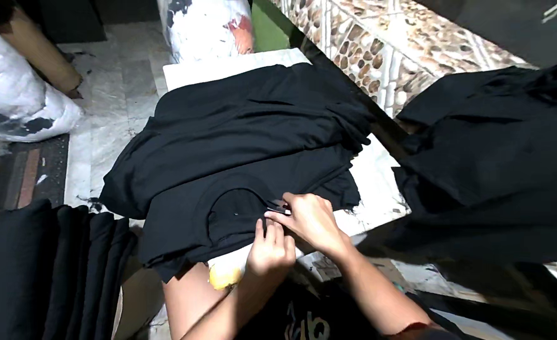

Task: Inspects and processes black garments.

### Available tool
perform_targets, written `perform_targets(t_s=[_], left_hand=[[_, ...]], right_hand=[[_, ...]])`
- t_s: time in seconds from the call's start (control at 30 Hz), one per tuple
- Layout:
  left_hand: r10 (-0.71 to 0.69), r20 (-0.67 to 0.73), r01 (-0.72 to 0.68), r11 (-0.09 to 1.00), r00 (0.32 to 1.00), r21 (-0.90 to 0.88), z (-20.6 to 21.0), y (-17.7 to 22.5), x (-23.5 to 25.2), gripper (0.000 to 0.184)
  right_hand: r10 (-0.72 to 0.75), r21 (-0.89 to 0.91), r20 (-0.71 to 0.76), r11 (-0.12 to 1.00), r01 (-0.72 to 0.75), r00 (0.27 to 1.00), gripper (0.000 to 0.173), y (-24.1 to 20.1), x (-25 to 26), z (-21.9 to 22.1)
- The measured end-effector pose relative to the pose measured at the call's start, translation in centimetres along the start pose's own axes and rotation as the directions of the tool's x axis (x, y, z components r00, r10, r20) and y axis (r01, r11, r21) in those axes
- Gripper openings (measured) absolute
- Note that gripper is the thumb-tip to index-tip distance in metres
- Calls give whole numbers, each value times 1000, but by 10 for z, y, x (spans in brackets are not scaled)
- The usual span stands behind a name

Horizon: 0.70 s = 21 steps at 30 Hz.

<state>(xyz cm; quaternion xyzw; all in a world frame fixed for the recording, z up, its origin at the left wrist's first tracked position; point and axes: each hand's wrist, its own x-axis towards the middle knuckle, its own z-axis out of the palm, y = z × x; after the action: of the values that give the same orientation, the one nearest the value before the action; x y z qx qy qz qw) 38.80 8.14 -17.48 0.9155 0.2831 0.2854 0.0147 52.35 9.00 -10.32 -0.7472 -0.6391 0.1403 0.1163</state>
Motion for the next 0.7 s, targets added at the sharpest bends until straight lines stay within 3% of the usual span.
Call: perform_targets(t_s=[0.03, 0.07, 0.1, 0.13, 0.17, 0.2, 0.23, 0.27, 0.3, 0.37, 0.4, 0.47, 0.53, 0.57, 0.63, 0.67, 0.7], left_hand=[[-60, 28, 60, 998, 998, 1, 3, 3, -1, 13], [-146, 2, 146, 985, 989, -89, 6, 1, 1, 19], [-269, -20, 252, 923, 963, -290, 4, -3, 4, 24], [-408, -19, 336, 777, 913, -533, 0, -7, 8, 26], [-532, -15, 356, 587, 846, -727, -5, -11, 14, 28], [-615, 9, 347, 433, 788, -832, -9, -15, 20, 31], [-647, 26, 334, 358, 762, -872, -12, -18, 27, 35], [-644, 11, 331, 378, 765, -865, -13, -20, 32, 37], [-613, -47, 326, 481, 788, -814, -11, -21, 37, 33], [-488, -242, 250, 740, 839, -624, -3, -22, 40, 19], [-414, -326, 193, 820, 850, -539, 0, -24, 40, 16], [-350, -362, 142, 859, 864, -492, 2, -27, 38, 16], [-444, -227, 200, 726, 867, -658, -4, -27, 34, 19], [-504, -114, 248, 595, 856, -765, -8, -26, 31, 22], [-507, 63, 280, 364, 860, -888, -15, -30, 23, 26], [-476, 103, 272, 300, 873, -914, -18, -32, 19, 27], [-448, 122, 261, 264, 886, -928, -21, -34, 17, 27]], right_hand=[[28, 11, 86, 1000, -29, 996, 31, -2, 5, -1], [-12, 113, -3, 994, 12, 1000, 18, 3, 7, 6], [-44, 295, -164, 951, 92, 985, 10, 12, 8, 16], [10, 561, -252, 816, 137, 968, 10, 18, 8, 23], [116, 833, -205, 542, 111, 972, 15, 19, 8, 27], [176, 973, -74, 229, 33, 982, 21, 19, 7, 28], [172, 999, 50, -2, -50, 984, 24, 20, 5, 28], [152, 986, 124, -133, -104, 981, 25, 22, 3, 28], [142, 975, 157, -182, -130, 977, 25, 23, 2, 28], [157, 977, 167, -159, -142, 973, 25, 24, -1, 27], [166, 980, 169, -136, -147, 972, 25, 23, -3, 28], [175, 985, 159, -100, -143, 972, 24, 22, -5, 31], [180, 997, 37, 58, -48, 983, 19, 23, -9, 36], [154, 967, -116, 245, 75, 981, 14, 25, -11, 39], [-26, 627, -437, 708, 325, 899, 24, 34, -19, 43], [-119, 377, -526, 855, 356, 842, 31, 35, -23, 43], [-195, 170, -569, 922, 347, 798, 32, 33, -27, 42]])
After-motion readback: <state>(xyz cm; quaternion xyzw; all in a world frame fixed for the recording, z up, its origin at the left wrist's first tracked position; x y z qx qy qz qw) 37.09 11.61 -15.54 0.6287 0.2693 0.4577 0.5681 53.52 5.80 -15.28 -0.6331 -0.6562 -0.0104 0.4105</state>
